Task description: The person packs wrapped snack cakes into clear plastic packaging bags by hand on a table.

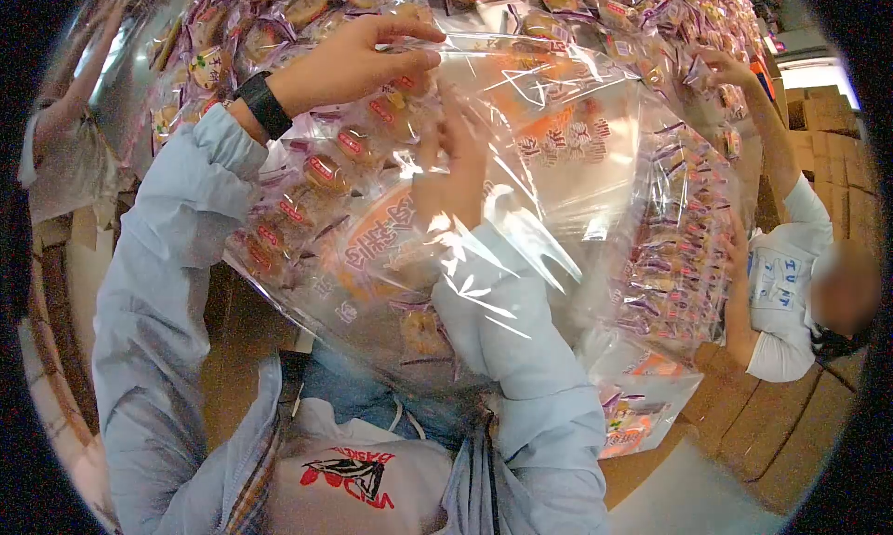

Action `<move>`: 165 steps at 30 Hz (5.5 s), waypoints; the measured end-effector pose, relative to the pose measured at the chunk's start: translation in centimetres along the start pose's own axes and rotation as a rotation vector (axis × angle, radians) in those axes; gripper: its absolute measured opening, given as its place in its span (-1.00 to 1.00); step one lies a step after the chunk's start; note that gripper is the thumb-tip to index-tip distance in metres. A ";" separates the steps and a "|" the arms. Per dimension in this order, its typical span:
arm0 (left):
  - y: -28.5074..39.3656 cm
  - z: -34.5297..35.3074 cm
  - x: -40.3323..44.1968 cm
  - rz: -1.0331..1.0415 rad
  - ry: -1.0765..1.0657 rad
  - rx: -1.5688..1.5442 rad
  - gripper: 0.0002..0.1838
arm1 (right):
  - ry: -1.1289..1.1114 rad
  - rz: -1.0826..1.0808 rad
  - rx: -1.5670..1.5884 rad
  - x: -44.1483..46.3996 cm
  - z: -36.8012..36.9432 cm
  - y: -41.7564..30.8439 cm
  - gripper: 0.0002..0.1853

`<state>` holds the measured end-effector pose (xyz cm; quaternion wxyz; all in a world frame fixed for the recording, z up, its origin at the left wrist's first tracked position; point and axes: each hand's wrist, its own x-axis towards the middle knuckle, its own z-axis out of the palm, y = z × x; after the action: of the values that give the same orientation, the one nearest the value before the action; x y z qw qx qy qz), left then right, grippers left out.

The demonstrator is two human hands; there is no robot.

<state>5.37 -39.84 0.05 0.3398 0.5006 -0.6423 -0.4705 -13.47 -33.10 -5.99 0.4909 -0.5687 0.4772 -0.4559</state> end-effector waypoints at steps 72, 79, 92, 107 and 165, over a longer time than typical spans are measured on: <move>-6.7 3.8 -26.5 -0.056 1.133 -0.026 -0.65 | -0.386 -0.023 -0.288 -10.9 -5.0 -6.1 -0.18; -6.2 3.6 -26.3 -0.068 1.104 0.096 -0.62 | -0.244 0.103 0.302 -10.9 -5.3 -3.7 -0.12; -6.1 3.4 -26.1 -0.116 1.121 0.136 -0.66 | -0.510 -0.215 -0.213 -10.3 -5.4 -4.7 -0.23; -6.8 3.6 -25.9 -0.102 1.141 0.162 -0.65 | -0.404 -0.484 -0.934 -10.9 -4.7 -8.0 -0.37; 3.3 3.6 -25.3 0.051 0.933 0.784 -0.69 | 0.420 -0.449 -0.423 -2.4 -0.7 -2.0 -0.57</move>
<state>7.79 -14.31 2.90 0.3870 0.7261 -0.5629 0.0784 -14.25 -30.69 -4.01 0.1417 -0.6421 0.5145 -0.5504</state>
